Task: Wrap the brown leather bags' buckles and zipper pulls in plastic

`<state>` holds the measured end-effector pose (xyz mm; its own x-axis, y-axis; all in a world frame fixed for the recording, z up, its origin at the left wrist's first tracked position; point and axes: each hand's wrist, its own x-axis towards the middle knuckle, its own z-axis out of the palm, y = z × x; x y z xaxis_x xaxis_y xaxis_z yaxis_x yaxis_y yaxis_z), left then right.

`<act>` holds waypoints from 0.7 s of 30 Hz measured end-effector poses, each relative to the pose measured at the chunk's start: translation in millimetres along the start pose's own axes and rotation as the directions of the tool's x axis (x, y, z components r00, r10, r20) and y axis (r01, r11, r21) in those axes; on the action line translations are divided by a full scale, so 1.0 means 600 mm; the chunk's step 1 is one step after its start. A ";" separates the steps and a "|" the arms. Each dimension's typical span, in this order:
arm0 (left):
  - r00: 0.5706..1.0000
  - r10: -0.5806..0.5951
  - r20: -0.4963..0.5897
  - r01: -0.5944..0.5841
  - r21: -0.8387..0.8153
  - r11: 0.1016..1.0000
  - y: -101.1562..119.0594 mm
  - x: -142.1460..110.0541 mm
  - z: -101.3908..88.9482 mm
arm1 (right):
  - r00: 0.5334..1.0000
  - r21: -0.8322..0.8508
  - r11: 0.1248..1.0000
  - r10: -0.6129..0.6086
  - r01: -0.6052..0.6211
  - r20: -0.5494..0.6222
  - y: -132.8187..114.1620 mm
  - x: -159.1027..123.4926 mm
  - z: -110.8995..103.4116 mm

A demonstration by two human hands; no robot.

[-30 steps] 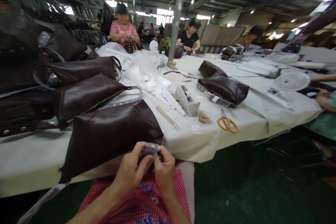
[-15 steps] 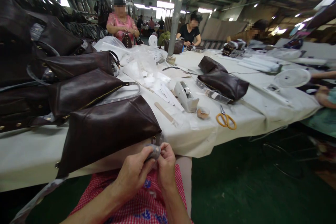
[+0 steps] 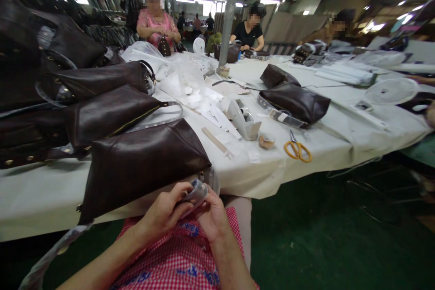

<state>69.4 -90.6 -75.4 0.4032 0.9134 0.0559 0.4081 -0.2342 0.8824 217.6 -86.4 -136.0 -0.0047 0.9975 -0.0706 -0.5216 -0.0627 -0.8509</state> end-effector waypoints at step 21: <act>0.896 -0.348 0.275 0.443 -0.589 0.676 0.037 0.024 -0.059 | 0.677 -0.696 0.208 -0.530 0.687 0.511 -0.074 -0.014 0.002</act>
<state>54.9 -71.0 -38.5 0.4444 0.8087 -0.3854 -0.0276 0.4424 0.8964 239.6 -91.7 -97.0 -0.1624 0.7253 0.6690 0.4820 0.6499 -0.5876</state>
